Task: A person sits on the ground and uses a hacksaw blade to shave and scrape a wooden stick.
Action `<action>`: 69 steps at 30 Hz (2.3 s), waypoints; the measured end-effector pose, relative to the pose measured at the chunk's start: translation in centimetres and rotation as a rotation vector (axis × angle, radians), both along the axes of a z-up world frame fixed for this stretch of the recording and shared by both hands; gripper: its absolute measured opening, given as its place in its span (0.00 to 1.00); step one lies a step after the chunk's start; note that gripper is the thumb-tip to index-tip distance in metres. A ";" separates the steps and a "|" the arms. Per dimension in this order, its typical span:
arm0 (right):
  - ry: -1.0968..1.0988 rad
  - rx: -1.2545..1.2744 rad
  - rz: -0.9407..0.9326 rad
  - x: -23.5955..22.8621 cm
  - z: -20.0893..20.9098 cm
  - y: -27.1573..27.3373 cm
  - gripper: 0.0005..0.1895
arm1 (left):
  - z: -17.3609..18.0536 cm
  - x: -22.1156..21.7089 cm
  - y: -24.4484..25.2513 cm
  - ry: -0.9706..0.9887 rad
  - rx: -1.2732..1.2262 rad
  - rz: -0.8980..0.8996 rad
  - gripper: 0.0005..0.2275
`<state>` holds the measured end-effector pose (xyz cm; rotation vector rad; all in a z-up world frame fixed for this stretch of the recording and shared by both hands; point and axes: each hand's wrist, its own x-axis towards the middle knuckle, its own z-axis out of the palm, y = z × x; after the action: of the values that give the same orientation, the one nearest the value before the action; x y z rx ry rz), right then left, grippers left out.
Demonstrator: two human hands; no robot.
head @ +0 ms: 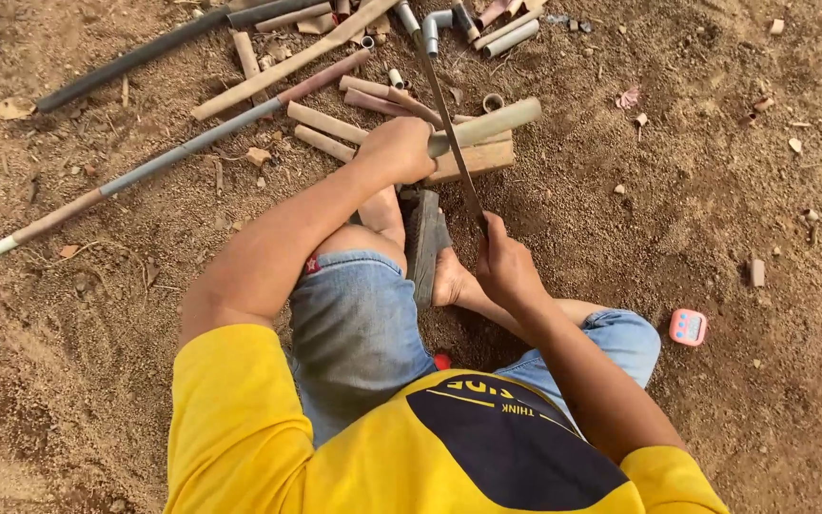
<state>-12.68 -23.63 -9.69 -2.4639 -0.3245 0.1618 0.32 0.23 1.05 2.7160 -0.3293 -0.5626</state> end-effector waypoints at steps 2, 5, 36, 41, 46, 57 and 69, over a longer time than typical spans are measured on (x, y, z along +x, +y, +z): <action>0.011 -0.013 0.009 -0.9 0.0 -0.4 0.17 | -0.3 0.3 0.5 0.006 -0.005 0.067 0.21; 0.043 -0.046 -0.004 -3.2 -2.9 -1.6 0.18 | -1.4 0.2 1.3 -0.007 -0.034 0.127 0.22; -0.102 0.114 0.049 -4.6 -3.7 -1.9 0.23 | -6.1 1.6 1.9 -0.288 -0.110 0.137 0.10; -0.073 0.039 -0.001 -4.5 -4.5 -2.8 0.22 | -6.2 1.3 0.3 -0.170 0.009 0.014 0.16; -0.164 0.087 0.040 -1.5 -0.5 -0.5 0.22 | -4.9 0.9 -0.3 -0.166 0.026 0.012 0.16; -0.122 0.098 0.006 -4.2 -4.5 -2.7 0.23 | -3.7 0.8 -0.5 -0.010 0.099 0.019 0.15; 0.128 0.046 0.023 -5.2 -8.2 -3.4 0.22 | -4.8 1.9 3.9 -0.023 -0.033 0.073 0.22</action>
<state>-17.86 -27.00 -17.85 -2.3920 -0.2983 0.3173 2.19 4.09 -3.79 2.6923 -0.2422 -0.5014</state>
